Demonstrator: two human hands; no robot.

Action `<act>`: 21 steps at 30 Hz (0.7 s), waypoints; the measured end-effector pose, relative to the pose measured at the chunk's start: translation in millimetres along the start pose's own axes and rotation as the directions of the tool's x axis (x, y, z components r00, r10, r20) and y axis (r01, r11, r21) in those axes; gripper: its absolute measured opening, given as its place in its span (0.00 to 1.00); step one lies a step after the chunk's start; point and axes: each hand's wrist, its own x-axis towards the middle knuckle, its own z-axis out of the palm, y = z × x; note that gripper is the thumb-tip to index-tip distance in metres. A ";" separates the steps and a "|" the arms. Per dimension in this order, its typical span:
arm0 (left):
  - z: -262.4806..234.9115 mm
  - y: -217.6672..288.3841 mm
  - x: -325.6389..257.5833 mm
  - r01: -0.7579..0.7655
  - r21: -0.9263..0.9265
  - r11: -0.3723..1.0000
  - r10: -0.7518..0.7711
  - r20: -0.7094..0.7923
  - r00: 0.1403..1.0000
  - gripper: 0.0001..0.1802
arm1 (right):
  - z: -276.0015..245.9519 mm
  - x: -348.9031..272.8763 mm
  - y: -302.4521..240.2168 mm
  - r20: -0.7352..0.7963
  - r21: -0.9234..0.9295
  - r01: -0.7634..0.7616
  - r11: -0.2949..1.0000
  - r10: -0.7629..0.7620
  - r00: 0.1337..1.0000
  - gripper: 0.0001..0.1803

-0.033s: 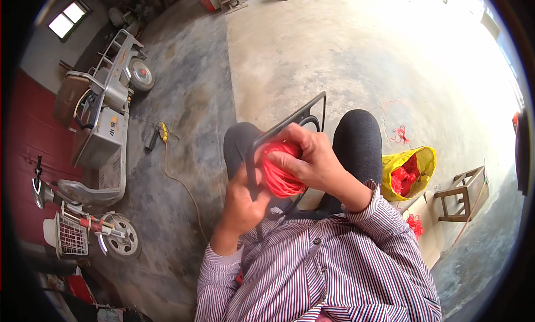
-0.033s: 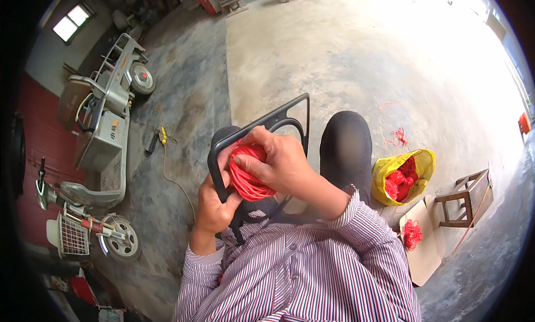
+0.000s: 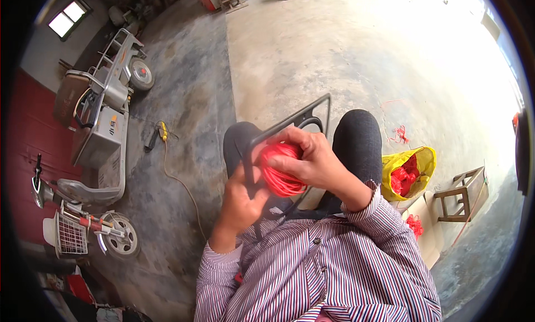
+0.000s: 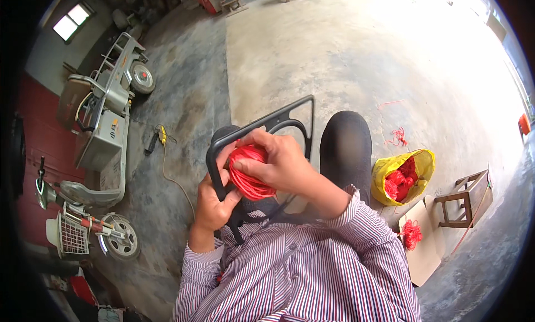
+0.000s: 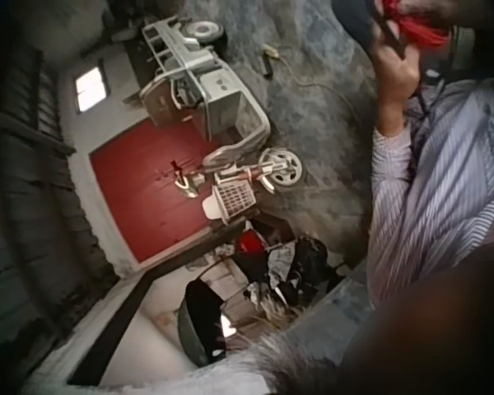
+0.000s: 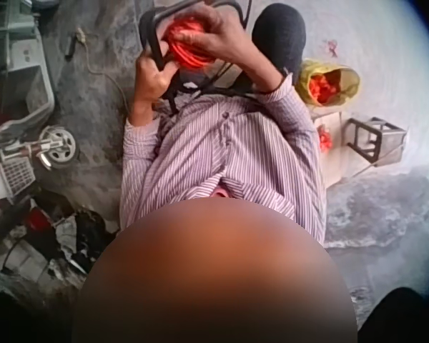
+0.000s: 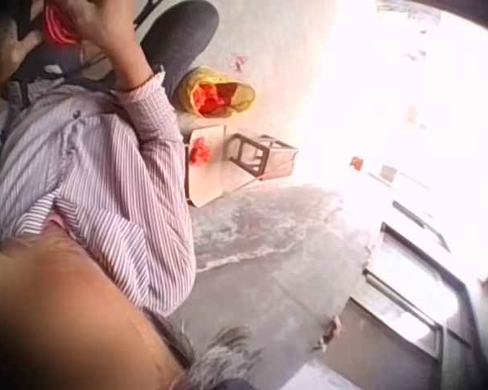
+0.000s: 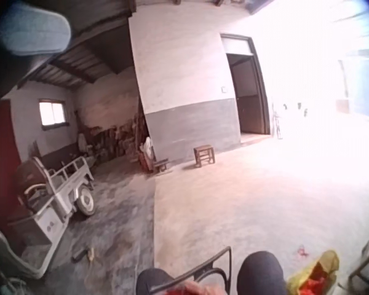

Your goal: The recorder is wrapping red plastic ribbon around a circular black frame.

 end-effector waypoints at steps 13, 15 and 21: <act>7.0 9.7 6.8 -0.067 -0.406 0.911 0.120 0.108 0.987 0.40 | 24.9 6.3 57.2 0.380 0.925 -0.376 -0.061 0.068 0.923 0.17; 10.3 20.8 4.9 0.051 -0.526 0.849 -0.032 0.044 0.999 0.25 | 26.2 8.0 64.4 0.232 0.963 -0.254 0.087 0.206 0.951 0.17; -14.2 -24.1 -12.3 -0.006 -0.290 0.957 -0.008 -0.049 0.999 0.10 | -8.2 -31.1 123.7 0.003 0.779 -0.187 0.599 0.294 0.956 0.19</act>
